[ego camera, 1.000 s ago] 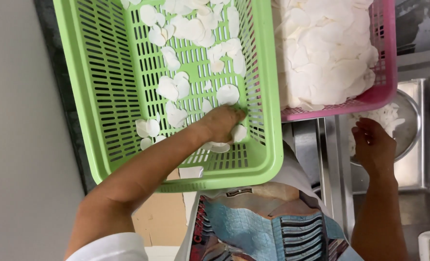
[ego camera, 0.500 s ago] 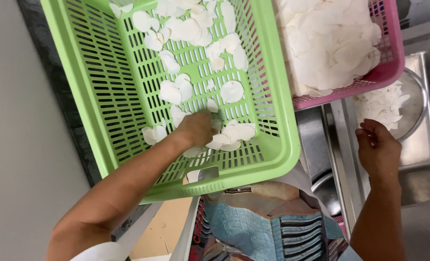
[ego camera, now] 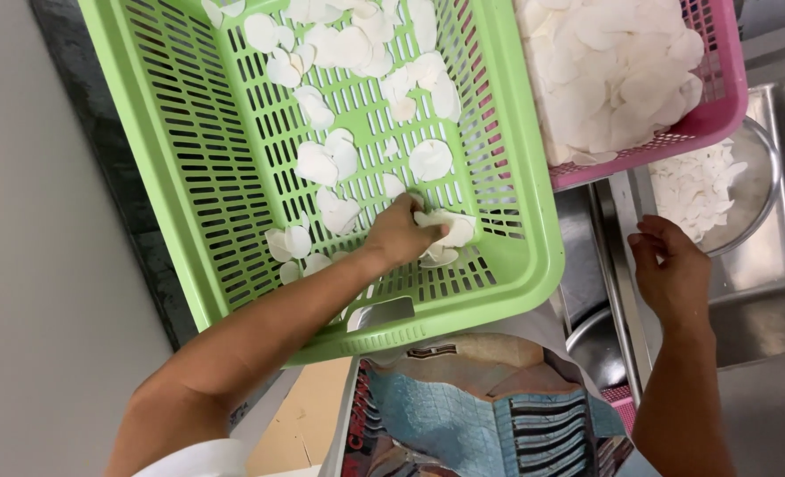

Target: Sorting sliced vegetables between baskets and then deep frying them using a metal strainer and a wooden paddle.

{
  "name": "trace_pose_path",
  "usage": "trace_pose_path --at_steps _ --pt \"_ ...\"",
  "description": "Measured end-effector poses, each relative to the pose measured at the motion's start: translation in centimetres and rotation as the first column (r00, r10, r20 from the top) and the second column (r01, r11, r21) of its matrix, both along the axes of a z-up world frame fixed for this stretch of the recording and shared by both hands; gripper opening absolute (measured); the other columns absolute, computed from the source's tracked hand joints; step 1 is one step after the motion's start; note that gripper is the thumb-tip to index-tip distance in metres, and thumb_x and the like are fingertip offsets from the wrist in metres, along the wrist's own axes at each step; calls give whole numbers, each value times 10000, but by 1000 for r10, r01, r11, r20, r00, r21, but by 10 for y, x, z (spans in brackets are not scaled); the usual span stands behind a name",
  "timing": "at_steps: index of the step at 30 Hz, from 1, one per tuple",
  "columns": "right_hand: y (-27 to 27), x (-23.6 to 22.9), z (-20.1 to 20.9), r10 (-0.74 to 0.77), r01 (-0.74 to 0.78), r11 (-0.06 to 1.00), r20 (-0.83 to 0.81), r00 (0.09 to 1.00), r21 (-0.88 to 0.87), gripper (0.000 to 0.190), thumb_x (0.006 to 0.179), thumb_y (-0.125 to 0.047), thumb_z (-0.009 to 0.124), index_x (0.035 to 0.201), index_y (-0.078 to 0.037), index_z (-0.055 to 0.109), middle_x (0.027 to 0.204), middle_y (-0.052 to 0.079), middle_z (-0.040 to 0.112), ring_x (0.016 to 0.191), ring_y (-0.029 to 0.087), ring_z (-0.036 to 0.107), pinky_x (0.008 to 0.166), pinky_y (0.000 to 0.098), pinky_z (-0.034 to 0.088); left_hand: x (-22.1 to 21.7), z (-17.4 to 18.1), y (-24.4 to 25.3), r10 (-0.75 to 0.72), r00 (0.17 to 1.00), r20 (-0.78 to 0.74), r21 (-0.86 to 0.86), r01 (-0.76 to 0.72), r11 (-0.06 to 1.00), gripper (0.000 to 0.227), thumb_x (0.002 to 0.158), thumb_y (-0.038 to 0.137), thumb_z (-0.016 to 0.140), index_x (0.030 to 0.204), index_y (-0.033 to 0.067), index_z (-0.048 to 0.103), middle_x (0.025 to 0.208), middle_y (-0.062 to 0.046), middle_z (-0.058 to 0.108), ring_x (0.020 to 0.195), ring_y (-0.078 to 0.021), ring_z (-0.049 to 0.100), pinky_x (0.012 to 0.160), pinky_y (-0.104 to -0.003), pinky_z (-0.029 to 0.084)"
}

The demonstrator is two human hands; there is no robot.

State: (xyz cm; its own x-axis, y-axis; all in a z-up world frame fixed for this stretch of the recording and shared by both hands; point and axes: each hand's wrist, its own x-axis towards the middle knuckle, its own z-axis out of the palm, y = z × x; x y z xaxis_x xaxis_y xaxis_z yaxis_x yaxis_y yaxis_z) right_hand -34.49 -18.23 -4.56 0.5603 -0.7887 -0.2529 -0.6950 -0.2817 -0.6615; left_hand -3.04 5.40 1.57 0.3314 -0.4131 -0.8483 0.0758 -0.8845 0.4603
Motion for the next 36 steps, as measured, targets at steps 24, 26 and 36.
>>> trace_pose_path --at_steps 24,26,36 --pt "-4 213 126 217 -494 848 725 654 191 528 923 45 751 1379 51 485 1008 163 592 792 189 669 701 333 656 38 78 -70 469 879 -84 -859 -302 414 364 779 50 892 1066 52 667 898 -54 586 809 -159 666 644 -292 627" --pt "-18 230 117 192 -519 828 764 616 211 452 929 45 763 1313 68 524 869 106 565 694 156 662 644 279 654 38 84 -82 516 852 -85 -863 -322 390 363 778 52 896 1065 56 674 888 -51 585 800 -159 677 633 -285 627" --pt "-89 254 120 -202 -614 519 783 588 595 170 978 -157 639 1116 -76 582 1054 148 692 918 225 734 741 353 650 59 65 -140 618 741 -263 -866 -464 187 720 779 22 877 1384 13 488 1141 -131 628 991 -226 694 807 -342 655"
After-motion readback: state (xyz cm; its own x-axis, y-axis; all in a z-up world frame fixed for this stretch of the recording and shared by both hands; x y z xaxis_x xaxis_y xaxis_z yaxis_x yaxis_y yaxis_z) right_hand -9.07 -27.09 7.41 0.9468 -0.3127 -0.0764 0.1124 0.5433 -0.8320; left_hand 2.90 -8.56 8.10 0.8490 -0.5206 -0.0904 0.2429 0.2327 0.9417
